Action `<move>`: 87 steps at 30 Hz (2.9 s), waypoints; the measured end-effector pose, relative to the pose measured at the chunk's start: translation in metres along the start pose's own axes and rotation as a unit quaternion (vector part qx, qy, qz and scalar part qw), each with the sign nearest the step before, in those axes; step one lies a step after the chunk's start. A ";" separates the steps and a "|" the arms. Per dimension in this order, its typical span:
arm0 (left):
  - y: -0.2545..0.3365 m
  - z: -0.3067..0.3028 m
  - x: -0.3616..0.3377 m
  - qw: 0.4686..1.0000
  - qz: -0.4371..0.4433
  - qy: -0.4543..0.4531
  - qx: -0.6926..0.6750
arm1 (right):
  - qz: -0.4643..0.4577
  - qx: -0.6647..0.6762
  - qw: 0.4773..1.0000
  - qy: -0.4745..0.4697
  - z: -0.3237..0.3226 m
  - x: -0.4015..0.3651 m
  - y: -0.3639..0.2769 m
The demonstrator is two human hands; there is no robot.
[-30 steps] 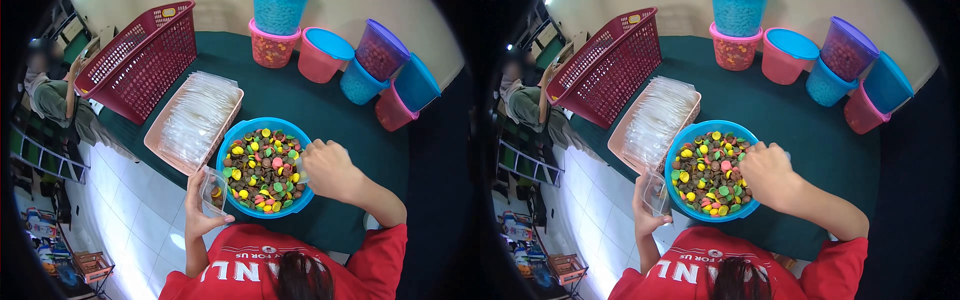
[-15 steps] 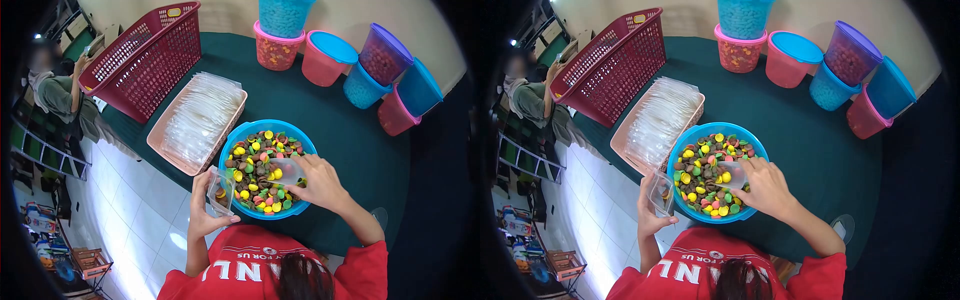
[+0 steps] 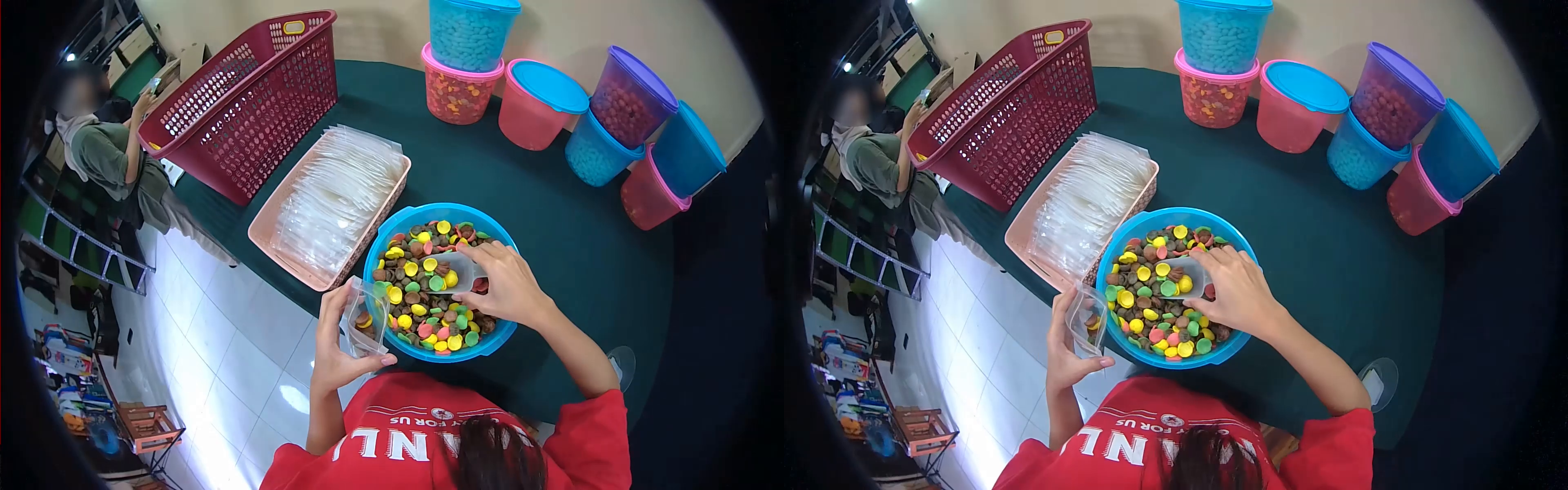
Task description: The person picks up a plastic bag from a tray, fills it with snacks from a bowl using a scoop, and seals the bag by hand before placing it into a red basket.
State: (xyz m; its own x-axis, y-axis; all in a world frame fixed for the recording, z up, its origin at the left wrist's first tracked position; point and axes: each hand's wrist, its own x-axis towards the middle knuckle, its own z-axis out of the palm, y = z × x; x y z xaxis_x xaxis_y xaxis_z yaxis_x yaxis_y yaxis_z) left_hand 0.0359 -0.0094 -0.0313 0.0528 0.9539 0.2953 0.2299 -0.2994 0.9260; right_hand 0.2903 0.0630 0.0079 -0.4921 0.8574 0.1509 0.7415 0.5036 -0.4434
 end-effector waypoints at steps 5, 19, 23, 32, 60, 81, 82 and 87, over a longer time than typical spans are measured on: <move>0.001 -0.001 0.000 1.000 0.001 0.002 0.003 | 0.011 0.058 0.997 -0.054 -0.006 0.004 0.003; 0.014 -0.003 0.007 0.994 0.039 -0.015 0.101 | -0.038 0.157 0.986 -0.038 -0.023 0.010 0.000; 0.017 0.001 0.009 0.993 0.034 -0.015 0.114 | -0.021 0.210 0.977 -0.004 -0.051 0.009 -0.005; 0.035 0.021 0.020 0.980 0.068 -0.037 0.184 | -0.097 -0.051 0.993 -0.035 -0.087 0.014 -0.058; 0.047 0.019 0.024 0.987 0.092 0.000 0.130 | -0.032 0.073 0.997 -0.023 -0.076 -0.016 0.000; 0.045 0.001 -0.034 0.967 0.117 0.023 -0.225 | -0.066 0.599 0.782 0.161 0.054 -0.037 -0.152; 0.041 -0.007 -0.038 0.954 0.101 0.043 -0.280 | -0.063 0.593 0.788 0.149 0.055 -0.035 -0.156; 0.040 -0.066 -0.056 0.972 0.079 0.119 -0.186 | -0.064 0.508 0.836 0.197 0.081 -0.012 -0.192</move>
State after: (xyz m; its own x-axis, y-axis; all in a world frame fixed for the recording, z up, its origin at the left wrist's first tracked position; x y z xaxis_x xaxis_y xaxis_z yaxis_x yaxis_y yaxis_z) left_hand -0.0217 -0.0759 0.0043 -0.1781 0.8775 0.4452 -0.1319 -0.4697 0.8729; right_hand 0.1167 -0.0523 0.0201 -0.2008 0.8723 0.4459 -0.1747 0.4160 -0.8924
